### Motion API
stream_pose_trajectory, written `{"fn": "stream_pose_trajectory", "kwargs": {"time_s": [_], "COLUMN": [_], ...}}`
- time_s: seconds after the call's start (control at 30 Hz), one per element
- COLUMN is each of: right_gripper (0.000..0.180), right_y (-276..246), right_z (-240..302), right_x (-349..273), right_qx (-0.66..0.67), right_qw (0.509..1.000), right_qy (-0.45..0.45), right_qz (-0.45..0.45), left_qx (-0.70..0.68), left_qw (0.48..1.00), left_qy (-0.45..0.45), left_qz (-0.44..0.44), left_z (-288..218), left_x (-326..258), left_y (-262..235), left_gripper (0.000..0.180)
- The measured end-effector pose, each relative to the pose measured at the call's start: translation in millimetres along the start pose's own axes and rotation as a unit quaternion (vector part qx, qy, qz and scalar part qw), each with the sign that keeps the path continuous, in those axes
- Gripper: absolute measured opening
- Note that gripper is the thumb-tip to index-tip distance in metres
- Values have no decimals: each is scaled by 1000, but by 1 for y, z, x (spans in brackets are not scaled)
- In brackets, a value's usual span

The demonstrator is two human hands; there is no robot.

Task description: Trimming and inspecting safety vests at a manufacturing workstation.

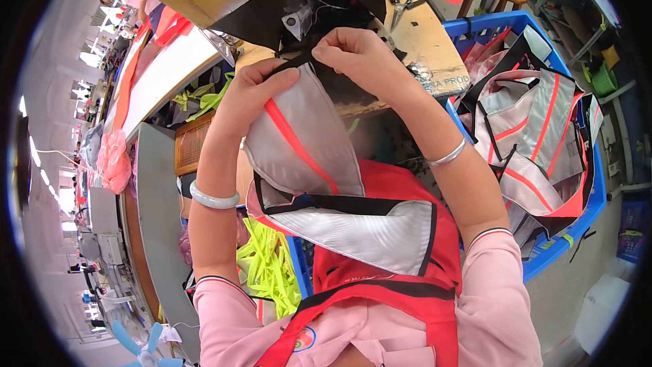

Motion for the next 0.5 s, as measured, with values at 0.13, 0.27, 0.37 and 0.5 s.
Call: {"fn": "stream_pose_trajectory", "kwargs": {"time_s": [0.13,0.27,0.37,0.5], "right_gripper": [22,21,19,16], "right_y": [2,2,0,2], "right_z": [-7,-18,-19,-19], "right_x": [11,24,31,38], "right_qx": [8,66,103,180], "right_qw": [1000,997,993,981], "right_qy": [18,33,35,60], "right_qz": [12,33,37,35], "left_qx": [-39,-48,-76,-124], "left_qw": [999,999,997,992], "left_qy": [-11,-6,0,-25], "left_qz": [13,23,29,13], "left_z": [0,5,3,2], "left_x": [9,18,24,29], "left_y": [-1,-5,-6,-8], "left_gripper": [23,35,32,29]}}
Point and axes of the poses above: each hand's wrist, its own x-axis towards the middle knuckle, its own y-axis out of the palm, z = x × y, the point moved 3 cm from there along x, towards the middle knuckle, and after that the axes turned 6 degrees about -z, right-handed, at the moved point
